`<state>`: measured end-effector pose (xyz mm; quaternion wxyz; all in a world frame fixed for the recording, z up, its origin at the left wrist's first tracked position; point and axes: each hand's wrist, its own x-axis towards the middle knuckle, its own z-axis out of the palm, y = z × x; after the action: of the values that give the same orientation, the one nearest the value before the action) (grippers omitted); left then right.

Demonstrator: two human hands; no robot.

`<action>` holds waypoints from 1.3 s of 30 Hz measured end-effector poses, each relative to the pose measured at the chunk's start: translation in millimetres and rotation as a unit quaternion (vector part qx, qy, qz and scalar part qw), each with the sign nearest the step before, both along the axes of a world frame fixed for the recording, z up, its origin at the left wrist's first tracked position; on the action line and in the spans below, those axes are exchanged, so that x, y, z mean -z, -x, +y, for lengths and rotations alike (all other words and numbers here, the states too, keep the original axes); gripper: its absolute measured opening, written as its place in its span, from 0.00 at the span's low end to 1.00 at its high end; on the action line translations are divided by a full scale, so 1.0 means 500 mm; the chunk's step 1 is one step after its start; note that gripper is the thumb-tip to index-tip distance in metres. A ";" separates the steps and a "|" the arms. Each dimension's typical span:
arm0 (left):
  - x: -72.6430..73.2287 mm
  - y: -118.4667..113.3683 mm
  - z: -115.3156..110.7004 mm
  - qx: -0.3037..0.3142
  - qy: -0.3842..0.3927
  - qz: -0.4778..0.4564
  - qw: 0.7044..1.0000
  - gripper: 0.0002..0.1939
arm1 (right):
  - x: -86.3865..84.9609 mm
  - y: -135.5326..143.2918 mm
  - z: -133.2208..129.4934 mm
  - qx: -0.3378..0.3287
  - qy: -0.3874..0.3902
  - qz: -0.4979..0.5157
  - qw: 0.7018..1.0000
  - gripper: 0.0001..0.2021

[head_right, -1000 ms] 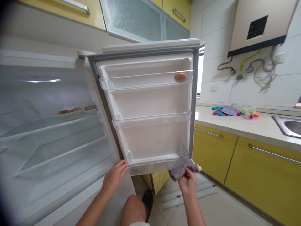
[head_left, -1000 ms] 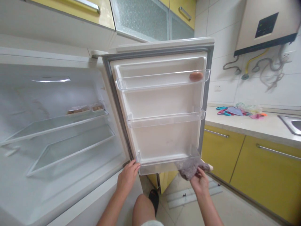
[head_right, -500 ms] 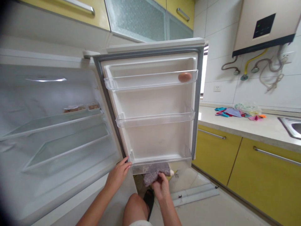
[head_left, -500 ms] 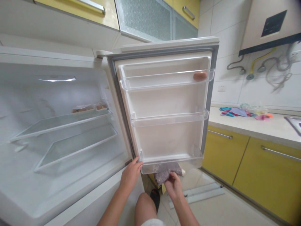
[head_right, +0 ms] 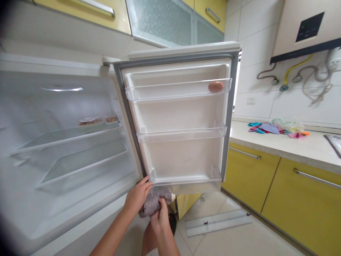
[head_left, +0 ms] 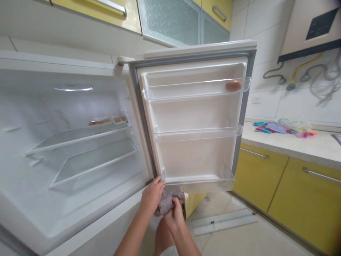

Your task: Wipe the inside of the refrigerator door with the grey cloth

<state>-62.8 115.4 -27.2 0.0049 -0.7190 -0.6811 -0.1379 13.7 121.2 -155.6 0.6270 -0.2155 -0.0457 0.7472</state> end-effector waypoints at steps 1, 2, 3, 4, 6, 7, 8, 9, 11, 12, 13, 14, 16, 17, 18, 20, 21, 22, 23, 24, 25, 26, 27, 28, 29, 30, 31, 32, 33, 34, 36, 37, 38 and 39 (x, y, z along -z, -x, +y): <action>0.001 0.001 -0.001 0.003 -0.001 0.002 1.000 0.17 | 0.001 -0.019 -0.005 0.018 0.017 0.013 1.000 0.09; 0.001 0.001 -0.001 0.006 -0.002 0.004 1.000 0.17 | 0.002 -0.042 -0.008 0.037 0.029 0.022 0.999 0.10; 0.002 0.002 -0.002 0.008 -0.001 0.005 1.000 0.17 | 0.003 -0.069 -0.010 0.054 0.034 0.024 0.998 0.10; 0.002 0.003 -0.002 0.010 -0.001 0.007 1.000 0.17 | 0.004 -0.101 -0.010 0.072 0.039 0.018 0.997 0.11; 0.004 0.004 -0.002 0.013 0.001 0.008 1.000 0.16 | 0.006 -0.173 -0.008 0.115 0.044 -0.010 0.992 0.11; 0.004 0.005 -0.001 0.014 0.002 0.008 1.000 0.16 | 0.007 -0.212 -0.005 0.151 0.055 -0.024 0.987 0.11; 0.005 0.005 -0.001 0.013 0.003 0.007 1.000 0.17 | 0.007 -0.251 -0.003 0.174 0.064 -0.030 0.982 0.11; 0.005 0.005 -0.001 0.011 0.005 0.005 1.000 0.17 | 0.006 -0.289 -0.001 0.198 0.071 -0.037 0.977 0.12; 0.006 0.005 -0.001 0.008 0.007 0.001 1.000 0.17 | -0.001 -0.360 0.004 0.267 0.077 -0.091 0.956 0.15; 0.007 0.005 -0.002 0.008 0.008 -0.001 1.000 0.17 | -0.007 -0.391 0.007 0.307 0.070 -0.137 0.939 0.17; 0.007 0.005 -0.002 0.008 0.008 -0.003 1.000 0.17 | -0.016 -0.419 0.010 0.335 0.057 -0.197 0.920 0.19; 0.008 0.005 -0.002 0.009 0.008 -0.005 1.000 0.17 | -0.026 -0.445 0.013 0.353 0.037 -0.270 0.895 0.20; 0.008 0.004 -0.002 0.008 0.006 -0.009 1.000 0.17 | -0.051 -0.488 0.021 0.380 0.012 -0.450 0.808 0.22; 0.008 0.004 -0.002 0.006 0.006 -0.011 1.000 0.17 | -0.065 -0.506 0.025 0.390 -0.011 -0.539 0.746 0.22; 0.008 0.003 -0.002 0.005 0.006 -0.014 1.000 0.17 | -0.079 -0.522 0.030 0.395 -0.039 -0.616 0.680 0.22; 0.006 0.002 -0.002 0.007 0.006 -0.021 1.000 0.17 | -0.107 -0.547 0.042 0.398 -0.102 -0.719 0.560 0.21; 0.004 0.001 -0.003 0.008 0.006 -0.024 1.000 0.17 | -0.120 -0.557 0.049 0.391 -0.125 -0.753 0.514 0.21; 0.003 0.001 -0.004 0.010 0.006 -0.026 1.000 0.17 | -0.132 -0.564 0.056 0.375 -0.140 -0.783 0.475 0.21; 0.001 0.000 -0.004 0.010 0.007 -0.027 1.000 0.17 | -0.143 -0.571 0.063 0.352 -0.148 -0.812 0.441 0.20; 0.000 -0.002 -0.005 0.009 0.009 -0.028 1.000 0.17 | -0.153 -0.575 0.070 0.324 -0.152 -0.839 0.411 0.20; -0.001 -0.002 -0.006 0.006 0.012 -0.030 0.999 0.17 | -0.161 -0.579 0.077 0.293 -0.157 -0.862 0.383 0.20; -0.001 -0.003 -0.007 0.002 0.015 -0.032 0.999 0.16 | -0.167 -0.582 0.082 0.264 -0.163 -0.880 0.360 0.19; 0.000 -0.004 -0.008 -0.002 0.015 -0.036 0.999 0.16 | -0.171 -0.585 0.087 0.241 -0.170 -0.892 0.342 0.19; 0.001 -0.004 -0.008 -0.004 0.012 -0.041 0.999 0.17 | -0.174 -0.587 0.090 0.225 -0.175 -0.901 0.328 0.19; 0.003 -0.004 -0.009 -0.005 0.007 -0.048 0.999 0.17 | -0.176 -0.589 0.091 0.211 -0.178 -0.907 0.318 0.18; 0.006 -0.004 -0.009 -0.004 0.000 -0.054 0.999 0.17 | -0.178 -0.591 0.092 0.199 -0.179 -0.912 0.311 0.17; 0.008 -0.004 -0.010 -0.002 -0.006 -0.060 0.998 0.17 | -0.180 -0.591 0.091 0.188 -0.177 -0.916 0.306 0.16; 0.011 -0.003 -0.010 0.000 -0.010 -0.064 0.998 0.17 | -0.184 -0.589 0.089 0.179 -0.171 -0.921 0.302 0.15; 0.012 -0.003 -0.010 0.001 -0.011 -0.067 0.998 0.17 | -0.189 -0.583 0.086 0.170 -0.164 -0.925 0.297 0.14; 0.013 -0.002 -0.009 0.001 -0.010 -0.068 0.998 0.17 | -0.197 -0.574 0.082 0.160 -0.159 -0.929 0.294 0.13; 0.014 0.000 -0.007 0.003 -0.007 -0.072 0.997 0.17 | -0.218 -0.541 0.072 0.129 -0.153 -0.935 0.294 0.12; 0.014 0.001 -0.006 0.005 -0.006 -0.076 0.997 0.17 | -0.230 -0.516 0.067 0.106 -0.154 -0.935 0.301 0.12; 0.015 0.003 -0.004 0.008 -0.006 -0.082 0.997 0.17 | -0.242 -0.485 0.062 0.077 -0.157 -0.933 0.316 0.12; 0.017 0.004 -0.002 0.011 -0.007 -0.090 0.996 0.17 | -0.254 -0.450 0.059 0.046 -0.164 -0.927 0.335 0.13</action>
<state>-65.1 114.3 -35.8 -0.0531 -0.7113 -0.6695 -0.2071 238.9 150.5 -28.4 0.2377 -0.6639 -0.7089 0.0145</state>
